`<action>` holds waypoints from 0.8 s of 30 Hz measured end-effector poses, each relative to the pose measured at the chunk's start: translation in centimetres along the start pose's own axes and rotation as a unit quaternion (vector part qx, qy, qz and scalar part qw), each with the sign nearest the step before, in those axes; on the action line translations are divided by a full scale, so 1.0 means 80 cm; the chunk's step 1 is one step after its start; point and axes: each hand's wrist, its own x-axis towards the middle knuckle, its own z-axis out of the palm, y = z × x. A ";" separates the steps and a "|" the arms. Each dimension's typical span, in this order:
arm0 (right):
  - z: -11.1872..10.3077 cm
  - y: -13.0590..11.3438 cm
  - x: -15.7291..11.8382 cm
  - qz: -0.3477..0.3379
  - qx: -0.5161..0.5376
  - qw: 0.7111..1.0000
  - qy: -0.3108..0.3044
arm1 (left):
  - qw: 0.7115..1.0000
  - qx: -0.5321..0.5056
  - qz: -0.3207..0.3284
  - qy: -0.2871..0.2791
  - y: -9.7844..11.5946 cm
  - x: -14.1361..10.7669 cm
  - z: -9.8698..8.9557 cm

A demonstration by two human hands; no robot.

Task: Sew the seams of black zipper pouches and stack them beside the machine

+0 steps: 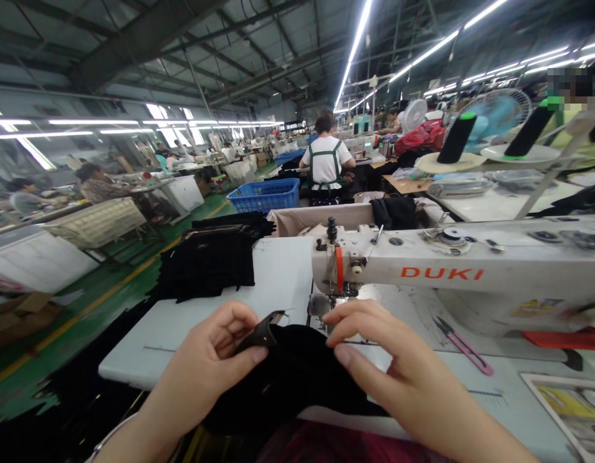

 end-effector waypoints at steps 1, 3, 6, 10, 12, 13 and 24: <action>0.005 -0.007 0.005 -0.009 -0.001 1.000 -0.016 | 1.000 -0.001 -0.005 -0.019 0.000 0.001 0.005; 0.016 -0.013 0.011 -0.018 -0.022 0.999 -0.042 | 0.999 -0.014 -0.012 -0.047 0.001 0.001 0.012; 0.029 -0.007 0.011 -0.012 -0.030 0.998 -0.054 | 0.995 -0.074 -0.030 -0.067 0.001 -0.001 0.018; 0.034 0.002 0.002 0.005 0.007 0.999 -0.039 | 0.987 -0.137 -0.032 -0.077 0.000 -0.006 0.025; 0.035 0.003 -0.002 0.004 0.029 0.999 -0.033 | 0.989 -0.128 -0.011 -0.067 0.000 -0.006 0.028; 0.035 0.003 -0.003 0.007 0.044 0.999 -0.031 | 0.991 -0.118 0.000 -0.056 0.000 -0.006 0.030; 0.032 -0.003 -0.008 0.067 0.053 0.996 -0.001 | 0.987 -0.155 -0.030 -0.028 0.000 -0.008 0.042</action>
